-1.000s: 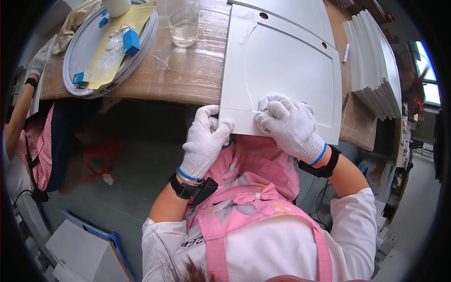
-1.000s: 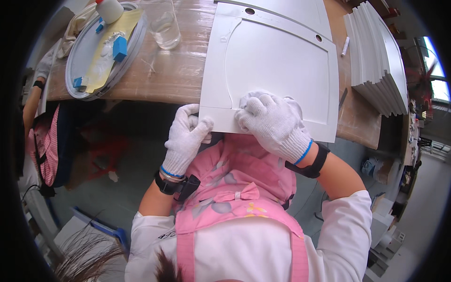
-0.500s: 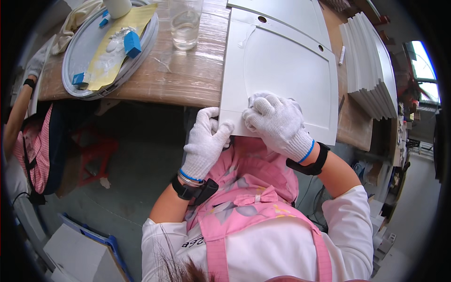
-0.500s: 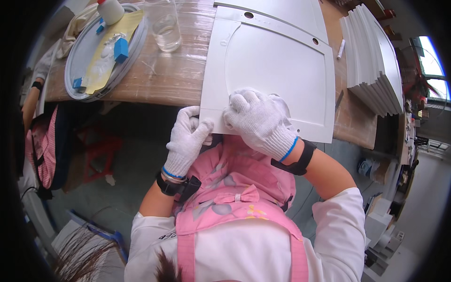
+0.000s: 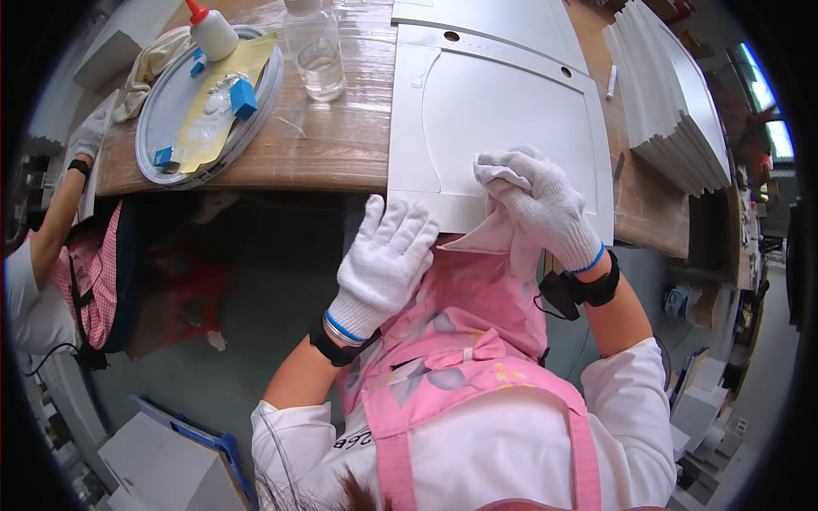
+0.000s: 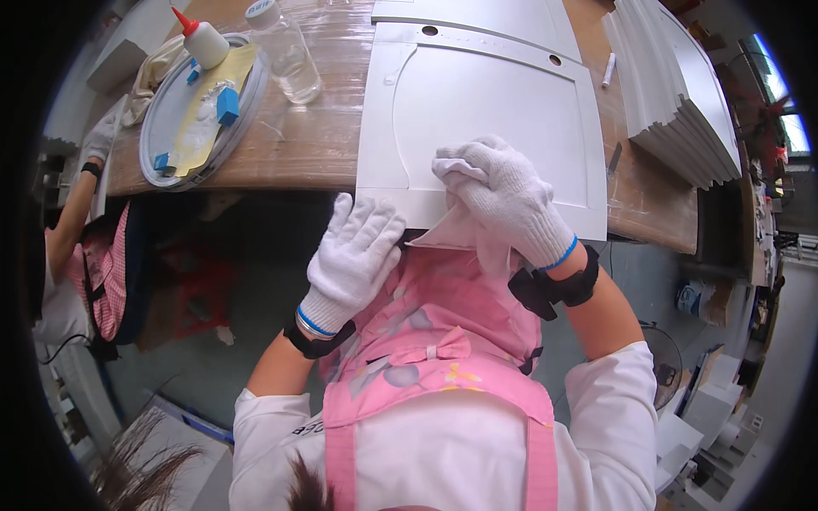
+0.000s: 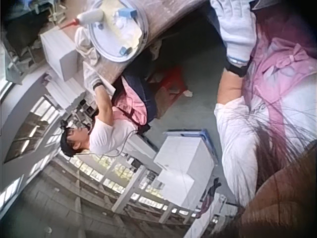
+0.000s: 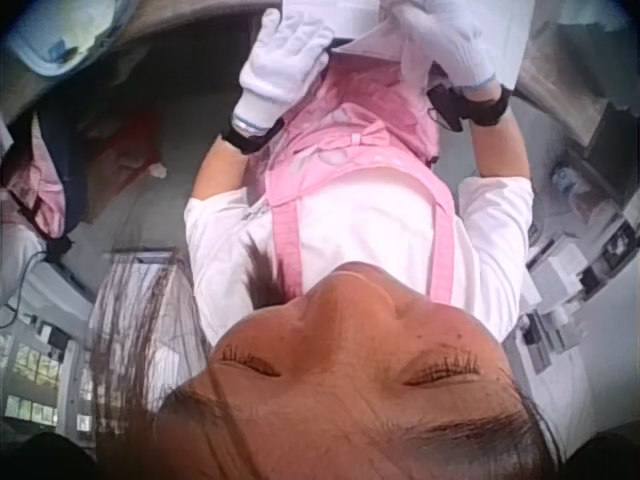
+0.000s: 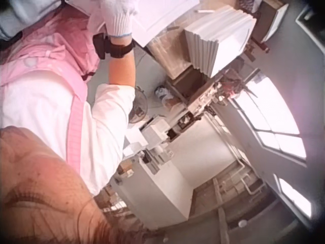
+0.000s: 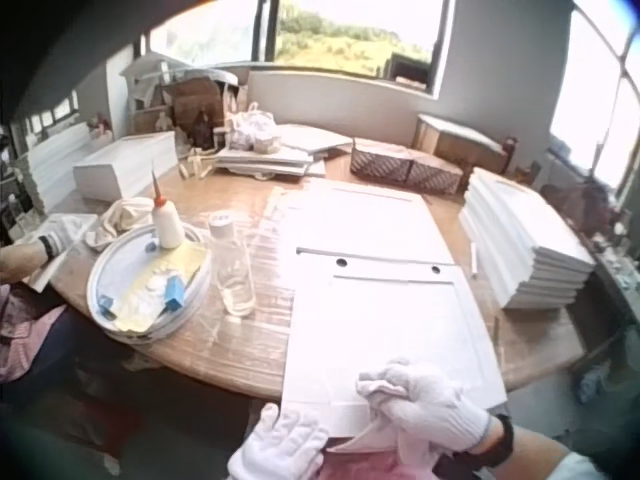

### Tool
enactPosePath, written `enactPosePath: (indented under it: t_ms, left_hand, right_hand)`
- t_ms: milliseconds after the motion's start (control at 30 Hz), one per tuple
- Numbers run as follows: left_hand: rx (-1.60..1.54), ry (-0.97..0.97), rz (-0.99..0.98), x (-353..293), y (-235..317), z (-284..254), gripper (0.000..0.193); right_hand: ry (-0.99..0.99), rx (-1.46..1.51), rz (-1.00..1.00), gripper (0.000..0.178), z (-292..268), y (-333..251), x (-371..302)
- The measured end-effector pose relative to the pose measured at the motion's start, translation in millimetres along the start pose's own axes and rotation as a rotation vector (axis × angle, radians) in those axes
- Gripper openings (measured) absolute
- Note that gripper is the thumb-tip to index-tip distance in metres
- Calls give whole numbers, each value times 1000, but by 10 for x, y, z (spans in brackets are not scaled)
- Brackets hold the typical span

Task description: Cleaning and polishing white cabinet door panels.

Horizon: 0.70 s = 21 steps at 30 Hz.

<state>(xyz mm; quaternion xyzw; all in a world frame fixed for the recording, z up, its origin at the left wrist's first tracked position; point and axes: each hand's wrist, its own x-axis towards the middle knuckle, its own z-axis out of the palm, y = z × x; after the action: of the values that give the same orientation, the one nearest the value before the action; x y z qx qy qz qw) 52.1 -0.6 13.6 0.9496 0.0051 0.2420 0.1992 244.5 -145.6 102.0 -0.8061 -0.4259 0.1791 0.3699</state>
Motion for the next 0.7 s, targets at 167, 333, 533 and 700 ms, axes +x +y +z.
enactPosePath:
  t_ms: [167, 333, 533, 700]
  left_hand:
    - [-175, 67, -105, -132, 14, -247, 19]
    - [-47, 170, -508, -53, -28, -312, 25]
    - [305, -33, -360, 383, 38, -163, 18]
    - [399, -270, -291, 461, 221, -85, 19]
  right_hand:
    - [69, -186, -281, 21, 219, 93, 49]
    - [179, -425, -111, 24, -85, 565, -2]
    - [318, -490, -141, 32, -109, 842, -119]
    - [362, -433, -155, 29, -141, 852, -97]
